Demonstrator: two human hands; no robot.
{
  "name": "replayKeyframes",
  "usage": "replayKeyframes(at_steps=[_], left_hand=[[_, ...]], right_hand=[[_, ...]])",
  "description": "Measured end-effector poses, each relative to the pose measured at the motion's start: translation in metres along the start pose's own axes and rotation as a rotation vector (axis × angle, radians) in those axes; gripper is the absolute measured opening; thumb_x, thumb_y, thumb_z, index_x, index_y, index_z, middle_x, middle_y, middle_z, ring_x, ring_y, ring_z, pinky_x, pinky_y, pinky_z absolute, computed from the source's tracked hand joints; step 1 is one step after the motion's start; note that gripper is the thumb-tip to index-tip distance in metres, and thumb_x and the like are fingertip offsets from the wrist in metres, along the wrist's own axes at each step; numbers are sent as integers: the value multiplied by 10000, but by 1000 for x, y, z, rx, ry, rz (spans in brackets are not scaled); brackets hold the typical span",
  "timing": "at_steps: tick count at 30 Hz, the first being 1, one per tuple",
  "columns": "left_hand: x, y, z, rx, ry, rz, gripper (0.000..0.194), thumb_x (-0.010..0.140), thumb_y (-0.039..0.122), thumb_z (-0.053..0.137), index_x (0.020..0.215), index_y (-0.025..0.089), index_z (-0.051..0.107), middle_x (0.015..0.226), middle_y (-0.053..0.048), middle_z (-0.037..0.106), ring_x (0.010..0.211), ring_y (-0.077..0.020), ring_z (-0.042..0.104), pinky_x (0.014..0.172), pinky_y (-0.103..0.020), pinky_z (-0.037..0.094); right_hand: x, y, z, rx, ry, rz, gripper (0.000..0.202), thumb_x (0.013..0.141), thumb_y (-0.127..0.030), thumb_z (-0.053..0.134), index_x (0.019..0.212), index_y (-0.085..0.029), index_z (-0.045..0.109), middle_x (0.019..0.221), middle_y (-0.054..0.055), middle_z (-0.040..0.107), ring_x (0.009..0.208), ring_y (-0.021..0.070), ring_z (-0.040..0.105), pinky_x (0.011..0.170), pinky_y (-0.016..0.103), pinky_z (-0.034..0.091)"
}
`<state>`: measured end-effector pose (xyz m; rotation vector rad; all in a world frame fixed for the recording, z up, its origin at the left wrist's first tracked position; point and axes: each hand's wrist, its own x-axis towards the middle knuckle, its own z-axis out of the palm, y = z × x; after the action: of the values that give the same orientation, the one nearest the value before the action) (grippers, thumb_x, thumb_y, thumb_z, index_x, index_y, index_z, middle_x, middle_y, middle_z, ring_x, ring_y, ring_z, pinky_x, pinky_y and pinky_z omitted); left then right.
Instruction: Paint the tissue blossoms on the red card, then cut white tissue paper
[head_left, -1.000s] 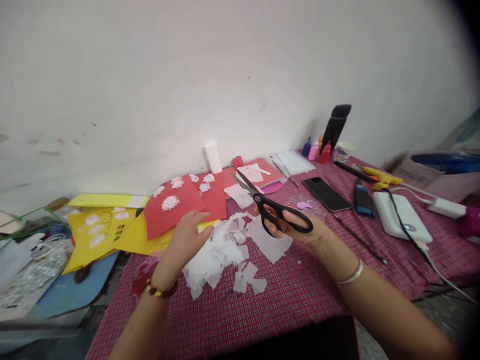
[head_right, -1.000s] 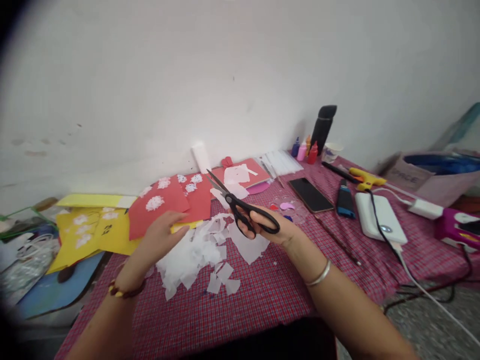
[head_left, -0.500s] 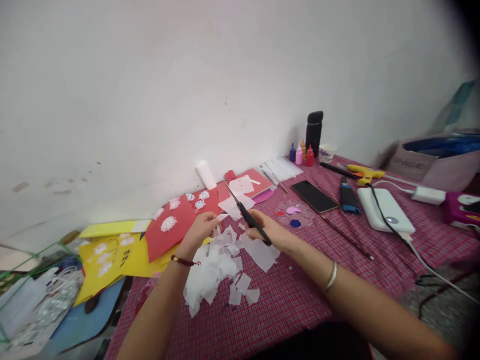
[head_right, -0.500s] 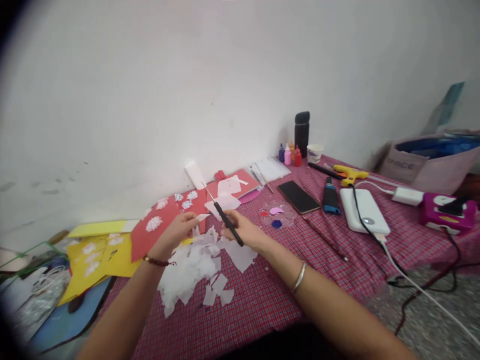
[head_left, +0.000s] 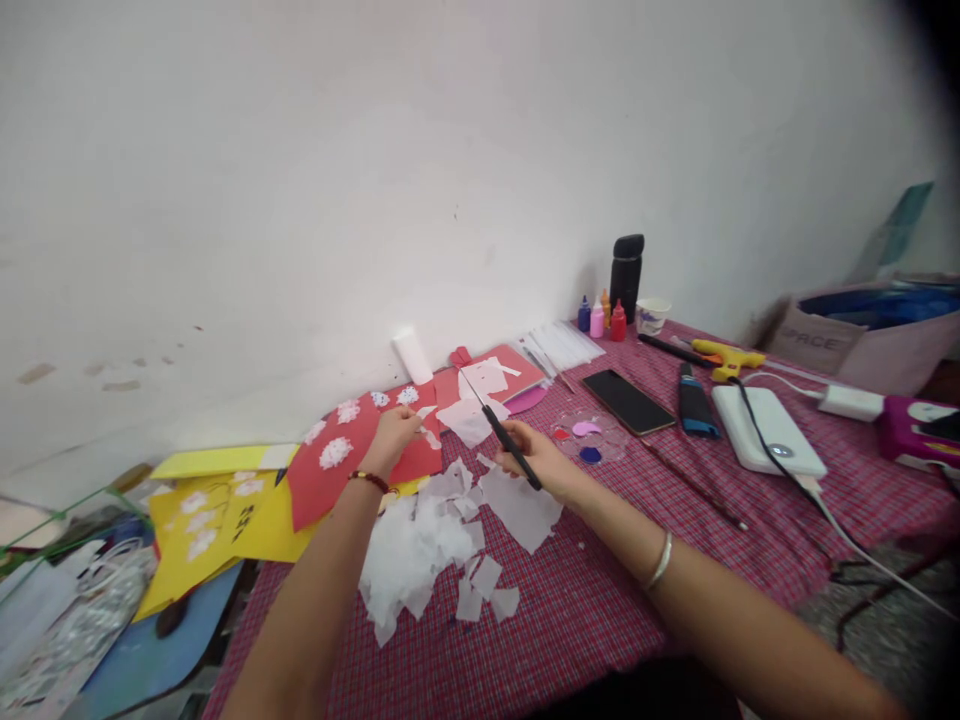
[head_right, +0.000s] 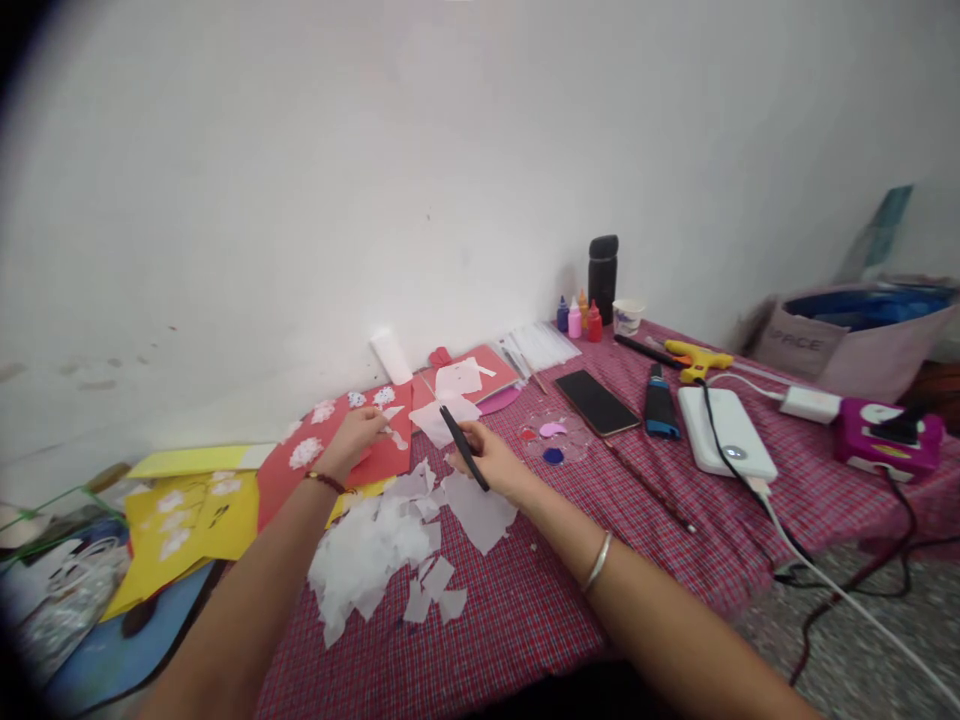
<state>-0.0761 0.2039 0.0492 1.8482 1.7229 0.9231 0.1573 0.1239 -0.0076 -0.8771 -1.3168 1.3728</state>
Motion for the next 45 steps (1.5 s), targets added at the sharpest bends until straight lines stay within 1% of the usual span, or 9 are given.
replayKeyframes(at_steps=[4,8,14,17,21,26,30,37,45], left_hand=[[4,-10,8,216,64,88,228,684,158,556,899,127,625,1021,-195,651,1041,-370,572,827,-452,457],[-12,-11,13,345,-63,317,561,647,15,507,1182,158,593,1425,-196,419,1344,-361,304,1076,-535,245],[-35,-12,41,348,-419,553,460,589,-34,528,897,231,743,1292,-91,578,1219,-296,468,1034,-432,359],[-33,-7,38,311,-364,561,283,621,-4,540,693,194,728,1218,-123,599,1170,-308,497,993,-450,393],[-46,2,0,253,-140,534,330,679,29,482,792,204,737,1086,-107,603,1103,-279,510,947,-440,411],[-109,-4,-42,33,201,381,325,720,119,505,897,215,759,644,-9,565,627,-171,520,631,-295,433],[-145,-22,-40,-356,257,146,255,717,181,611,920,221,759,765,-12,690,605,-137,553,594,-247,438],[-144,-25,-31,-1295,164,-98,130,647,265,742,747,193,699,800,-32,716,724,-184,658,663,-281,522],[-134,-15,-19,-1696,51,-408,73,778,213,614,737,183,667,707,-12,713,655,-169,670,687,-297,555]], right_hand=[[-1,-1,-1,11,4,-2,482,662,-276,686,1094,-180,495,666,-58,529,528,86,462,492,228,343],[-1,0,-1,30,4,-8,482,661,-269,695,1090,-174,498,644,-66,527,523,85,467,492,224,349],[1,5,1,24,-2,-6,451,671,-277,690,1065,-168,500,652,-64,527,510,77,456,477,218,346],[0,6,1,12,11,-2,462,664,-287,690,1069,-181,496,652,-71,514,508,78,460,483,220,362],[-2,5,2,16,-2,13,443,675,-290,693,1067,-186,514,670,-60,529,536,86,490,503,225,384],[-6,2,7,25,-30,40,451,663,-297,709,1057,-182,521,682,-58,525,529,79,486,490,217,371],[-9,4,12,-32,-59,55,459,678,-316,711,1068,-174,516,710,-49,545,538,81,501,506,223,391],[-18,-9,34,-66,-191,103,403,715,-347,713,1036,-170,545,737,-20,617,576,95,543,549,230,429],[-14,-6,75,275,-240,153,464,729,-401,719,1110,-229,518,881,31,676,792,175,646,640,269,489]])
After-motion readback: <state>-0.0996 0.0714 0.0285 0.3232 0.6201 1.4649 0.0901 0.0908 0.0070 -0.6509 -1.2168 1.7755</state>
